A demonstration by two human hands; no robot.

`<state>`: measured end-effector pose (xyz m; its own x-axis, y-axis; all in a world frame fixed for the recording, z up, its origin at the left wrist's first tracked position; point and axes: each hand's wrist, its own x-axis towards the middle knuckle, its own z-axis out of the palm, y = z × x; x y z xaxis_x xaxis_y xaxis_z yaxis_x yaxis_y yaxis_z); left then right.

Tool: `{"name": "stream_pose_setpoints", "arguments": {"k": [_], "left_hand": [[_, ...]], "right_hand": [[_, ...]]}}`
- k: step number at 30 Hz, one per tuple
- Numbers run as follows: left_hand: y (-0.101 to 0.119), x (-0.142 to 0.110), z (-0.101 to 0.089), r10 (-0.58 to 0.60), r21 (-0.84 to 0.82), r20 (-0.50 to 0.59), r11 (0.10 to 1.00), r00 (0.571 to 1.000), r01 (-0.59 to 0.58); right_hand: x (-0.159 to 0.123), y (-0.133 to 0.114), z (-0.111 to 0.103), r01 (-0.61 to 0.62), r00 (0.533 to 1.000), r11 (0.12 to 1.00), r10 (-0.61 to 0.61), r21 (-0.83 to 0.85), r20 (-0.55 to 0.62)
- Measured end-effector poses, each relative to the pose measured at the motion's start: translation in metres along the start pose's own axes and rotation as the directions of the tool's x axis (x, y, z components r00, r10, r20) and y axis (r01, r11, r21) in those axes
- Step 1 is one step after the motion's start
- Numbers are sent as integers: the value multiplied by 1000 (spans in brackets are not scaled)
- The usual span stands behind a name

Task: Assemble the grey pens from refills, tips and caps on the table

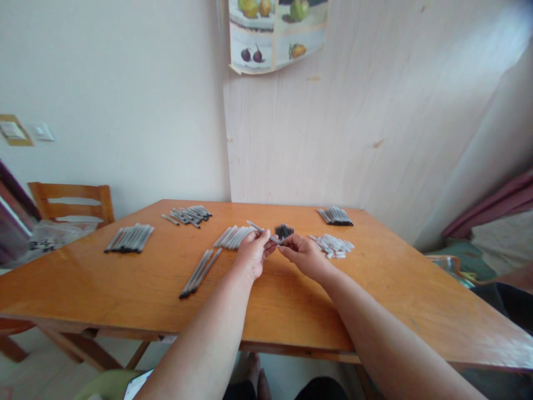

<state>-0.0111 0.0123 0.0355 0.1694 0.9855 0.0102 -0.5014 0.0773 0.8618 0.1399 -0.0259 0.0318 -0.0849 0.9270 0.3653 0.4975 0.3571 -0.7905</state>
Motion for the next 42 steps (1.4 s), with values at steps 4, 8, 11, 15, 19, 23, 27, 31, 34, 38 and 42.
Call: {"name": "stream_pose_setpoints", "arguments": {"k": [4,8,11,15,19,23,27,31,34,38,42], "left_hand": [[0,0,0,7,0,-3,1000,1000,-7],[-2,0,0,11,57,-31,998,999,-9],[-3,0,0,19,56,-28,998,999,-17],[-3,-1,0,21,43,-36,999,999,-19],[-4,0,0,20,46,-48,999,999,-18],[-6,1,-1,19,39,-42,999,999,-17],[-6,2,-1,17,51,-46,999,999,-14],[-6,1,0,24,53,-40,998,999,-22],[-6,1,0,24,45,-41,999,999,-22],[-7,1,-1,24,54,-42,998,999,-22],[-8,1,-1,21,40,-41,999,999,-19]], "right_hand": [[-1,-2,2,-108,989,987,95,118,113],[0,3,4,-89,993,993,83,81,82],[1,2,4,-73,997,995,72,70,9],[0,-2,3,-150,986,980,139,133,87],[0,0,2,-102,994,990,98,98,45],[0,0,2,-133,991,985,129,111,41],[0,0,3,-156,984,981,144,115,109],[0,1,2,-104,994,991,102,80,26],[0,0,2,-146,986,981,135,127,96],[0,0,3,-149,985,981,135,128,106],[0,-1,2,-131,990,984,124,117,66]]}}
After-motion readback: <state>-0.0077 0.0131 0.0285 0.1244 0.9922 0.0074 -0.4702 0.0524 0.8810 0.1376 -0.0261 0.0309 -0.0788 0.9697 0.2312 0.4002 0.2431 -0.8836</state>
